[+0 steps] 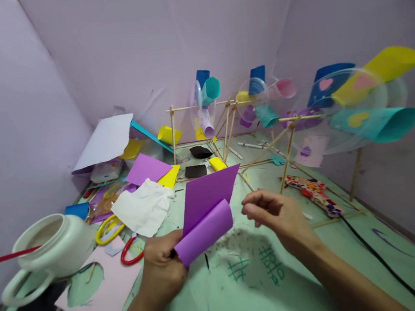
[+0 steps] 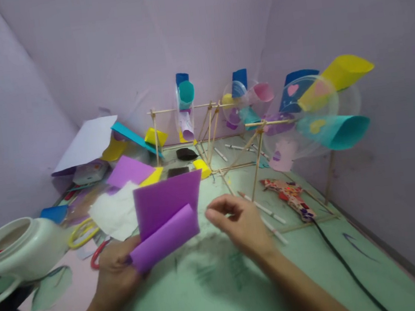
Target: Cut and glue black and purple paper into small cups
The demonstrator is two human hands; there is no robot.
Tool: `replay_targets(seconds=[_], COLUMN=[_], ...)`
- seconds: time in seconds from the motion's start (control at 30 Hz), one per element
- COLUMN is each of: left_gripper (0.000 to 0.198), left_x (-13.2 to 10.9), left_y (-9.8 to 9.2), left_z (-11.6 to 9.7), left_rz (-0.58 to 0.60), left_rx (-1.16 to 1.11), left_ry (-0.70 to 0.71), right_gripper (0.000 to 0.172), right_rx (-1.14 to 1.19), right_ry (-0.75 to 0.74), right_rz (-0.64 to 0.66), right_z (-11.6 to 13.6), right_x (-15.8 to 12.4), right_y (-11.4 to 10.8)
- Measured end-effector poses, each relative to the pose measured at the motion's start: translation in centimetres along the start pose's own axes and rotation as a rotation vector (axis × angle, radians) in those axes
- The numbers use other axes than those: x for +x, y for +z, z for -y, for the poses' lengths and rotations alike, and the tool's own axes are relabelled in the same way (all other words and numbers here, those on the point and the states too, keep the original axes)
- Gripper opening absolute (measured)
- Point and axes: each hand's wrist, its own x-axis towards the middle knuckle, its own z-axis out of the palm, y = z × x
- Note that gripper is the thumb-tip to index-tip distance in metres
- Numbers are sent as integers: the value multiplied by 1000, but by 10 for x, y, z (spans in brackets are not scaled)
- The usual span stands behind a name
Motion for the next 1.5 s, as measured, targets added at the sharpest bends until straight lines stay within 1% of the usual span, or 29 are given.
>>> replay_targets(seconds=[0.07,0.17,0.23,0.33,0.4,0.43,0.53,0.6,0.7,0.77,0.8,0.9,0.93,0.97,1.0,1.07,1.13,1.17,1.23,1.33,1.43,1.5], left_gripper=[18,23,27,31,31,30,31,26,17,17,18,11,11,11,10,10,12,11,9,7,8,11], left_x=[1,-1,-3,-6,-7,-7,-7,-8,-8,-9,-9,-7,-6,-4,-3,0,3,5,6,6,3,1], left_y=[1,3,4,6,7,7,9,11,17,20,21,20,17,14,11,4,0,-1,0,8,19,25], left_z=[-3,-5,-4,-1,0,0,-1,0,6,9,10,8,7,7,7,9,15,19,24,25,17,10], left_rz=[-11,35,86,157,187,197,217,217,159,100,82,70,64,41,4,-87,-143,-140,-91,-3,57,85], left_rx=[52,86,89,66,54,52,37,4,-110,-198,-234,-283,-292,-301,-313,-369,-457,-503,-566,-557,-503,-467], left_ry=[69,110,115,121,115,110,89,35,-151,-287,-330,-358,-361,-376,-412,-525,-665,-733,-827,-870,-856,-829], right_gripper=[25,29,32,38,42,44,47,47,42,37,35,38,41,44,46,46,37,31,27,37,50,59], right_rx=[-62,31,126,203,248,267,283,273,301,328,333,312,312,320,334,382,439,466,526,612,578,498], right_ry=[57,132,223,392,473,499,513,507,474,434,419,391,371,342,313,284,312,346,420,494,480,439], right_rz=[135,309,398,549,615,626,586,559,528,510,517,588,570,517,433,232,102,74,91,259,395,402], right_z=[2,0,-2,-5,-7,-8,-11,-13,-14,-14,-13,-10,-9,-8,-7,-7,-9,-10,-12,-14,-15,-19], right_x=[-2,-3,-3,-3,-5,-6,-9,-10,-12,-13,-13,-12,-10,-7,-4,3,9,11,13,10,3,-1], right_y=[3,7,6,6,7,9,15,19,22,21,21,14,11,8,5,1,1,2,6,13,19,23])
